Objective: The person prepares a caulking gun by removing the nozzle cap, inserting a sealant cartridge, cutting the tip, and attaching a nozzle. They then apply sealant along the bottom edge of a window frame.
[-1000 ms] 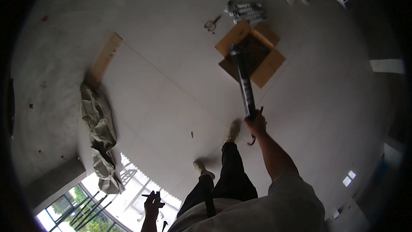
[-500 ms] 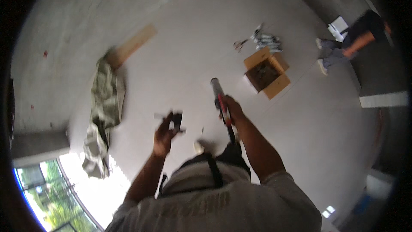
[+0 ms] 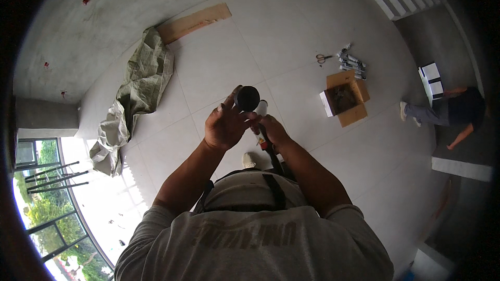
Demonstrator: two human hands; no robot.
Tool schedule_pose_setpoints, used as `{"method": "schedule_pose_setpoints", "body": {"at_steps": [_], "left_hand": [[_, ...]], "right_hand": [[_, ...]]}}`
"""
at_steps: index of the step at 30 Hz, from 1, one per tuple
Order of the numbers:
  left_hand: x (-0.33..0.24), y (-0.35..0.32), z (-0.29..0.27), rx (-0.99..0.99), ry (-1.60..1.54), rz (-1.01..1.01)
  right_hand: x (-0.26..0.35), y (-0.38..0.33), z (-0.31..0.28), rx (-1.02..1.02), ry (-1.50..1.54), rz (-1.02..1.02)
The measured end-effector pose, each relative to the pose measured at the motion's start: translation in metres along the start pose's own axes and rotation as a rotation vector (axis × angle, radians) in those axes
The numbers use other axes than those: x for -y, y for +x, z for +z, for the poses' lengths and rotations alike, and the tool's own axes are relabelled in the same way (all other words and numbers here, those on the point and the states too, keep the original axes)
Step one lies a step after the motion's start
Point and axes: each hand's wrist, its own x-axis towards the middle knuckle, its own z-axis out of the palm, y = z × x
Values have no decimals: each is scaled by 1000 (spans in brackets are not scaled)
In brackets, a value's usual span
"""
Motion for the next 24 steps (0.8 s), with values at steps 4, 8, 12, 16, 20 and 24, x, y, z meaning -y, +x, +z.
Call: {"method": "schedule_pose_setpoints", "body": {"at_steps": [4,8,12,16,20,24], "left_hand": [[10,6,-8,39,-79,15],[24,11,-11,18,-93,45],[48,24,8,-56,-19,47],[67,26,12,-144,88,50],[87,46,28,-16,217,-42],[120,53,55,-88,316,-118]], "right_hand": [[-30,8,-16,78,-336,-177],[-46,-25,-29,-16,-243,222],[-32,-56,-27,83,123,367],[-21,-73,-39,196,411,471],[-49,-59,-82,240,45,201],[-39,-70,-128,200,-265,-3]]}}
